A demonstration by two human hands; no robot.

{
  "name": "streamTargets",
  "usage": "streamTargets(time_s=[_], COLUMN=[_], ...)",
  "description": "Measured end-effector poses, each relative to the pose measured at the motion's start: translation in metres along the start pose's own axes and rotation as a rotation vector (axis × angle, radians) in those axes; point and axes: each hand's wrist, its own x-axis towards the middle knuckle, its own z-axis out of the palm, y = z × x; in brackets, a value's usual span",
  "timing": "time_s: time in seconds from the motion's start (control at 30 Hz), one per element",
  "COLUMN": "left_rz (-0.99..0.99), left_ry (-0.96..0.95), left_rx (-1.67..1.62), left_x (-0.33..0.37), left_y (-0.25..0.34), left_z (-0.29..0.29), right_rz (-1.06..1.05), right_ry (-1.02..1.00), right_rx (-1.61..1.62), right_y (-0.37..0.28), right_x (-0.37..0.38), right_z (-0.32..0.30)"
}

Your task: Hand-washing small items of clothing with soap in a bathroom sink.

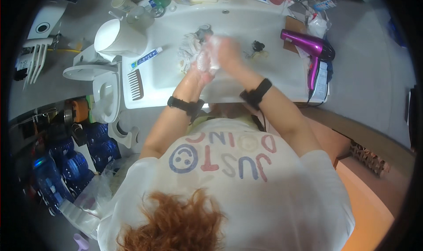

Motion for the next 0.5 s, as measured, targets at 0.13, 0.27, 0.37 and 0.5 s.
streamTargets(time_s=[0.13,0.27,0.37,0.5], left_rz=[-0.009,0.023,0.050,0.202], left_ry=[0.079,0.035,-0.020,-0.170], left_rx=[-0.119,-0.199,-0.014,-0.262], left_x=[-0.019,-0.025,-0.039,-0.057], left_y=[0.018,0.031,0.048,0.062], left_z=[0.031,0.019,0.024,0.025], right_rz=[-0.023,-0.015,0.008,0.085], right_ry=[-0.038,-0.035,-0.165,-0.189], right_rx=[-0.045,0.120,-0.105,0.082], right_y=[-0.024,-0.014,0.051,0.031], right_x=[0.007,0.010,0.030,0.022], right_z=[-0.009,-0.013,-0.017,-0.054])
